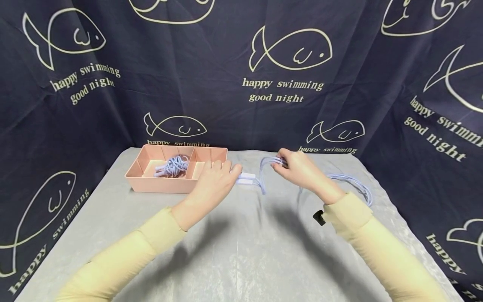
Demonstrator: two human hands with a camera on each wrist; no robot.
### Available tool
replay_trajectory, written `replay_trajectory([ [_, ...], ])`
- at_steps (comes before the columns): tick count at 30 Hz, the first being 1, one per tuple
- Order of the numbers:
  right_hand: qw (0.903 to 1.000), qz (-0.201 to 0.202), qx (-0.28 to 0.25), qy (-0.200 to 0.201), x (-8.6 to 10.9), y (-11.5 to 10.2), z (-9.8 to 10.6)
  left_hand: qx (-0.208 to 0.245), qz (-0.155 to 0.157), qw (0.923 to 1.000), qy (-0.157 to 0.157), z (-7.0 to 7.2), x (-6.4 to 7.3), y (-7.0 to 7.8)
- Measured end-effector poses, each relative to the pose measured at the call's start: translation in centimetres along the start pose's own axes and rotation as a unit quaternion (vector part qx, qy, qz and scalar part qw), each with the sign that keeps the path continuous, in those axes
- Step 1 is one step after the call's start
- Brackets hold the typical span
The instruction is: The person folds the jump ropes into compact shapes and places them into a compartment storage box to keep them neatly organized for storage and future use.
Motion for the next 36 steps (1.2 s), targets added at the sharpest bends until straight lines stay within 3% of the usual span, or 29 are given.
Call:
replay_trajectory([
  [8, 0.9958, 0.073, -0.025, 0.049, 1.0, -4.8, 2.0, -0.039, 0.021, 0.999, 0.002, -0.3, -0.2, 0.0],
  [12, 0.9936, 0.102, -0.016, 0.046, 1.9, -6.1, 2.1, -0.054, 0.027, 0.9981, 0.014, -0.3, -0.3, -0.2],
  [17, 0.9883, 0.144, -0.024, 0.045, 2.7, -6.6, 1.5, -0.044, 0.028, 0.9983, 0.026, -0.2, -0.4, -0.2],
  [24, 0.9685, 0.231, -0.032, 0.086, 3.5, -7.3, 1.1, -0.04, 0.033, 0.9981, 0.034, -0.1, -0.3, -0.1],
  [36, 0.962, 0.247, -0.013, 0.116, 3.8, -7.2, 1.1, -0.02, 0.019, 0.9956, 0.09, 0.3, -0.1, -0.3],
])
Point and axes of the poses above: each hand's wrist, its own x-axis away from the middle knuckle, its own z-axis out of the back of the hand, y = z × x, the point moved 4 cm from there along -x, towards the middle knuckle, and after that the axes turned 15 degrees about y, right-handed, at the moved point
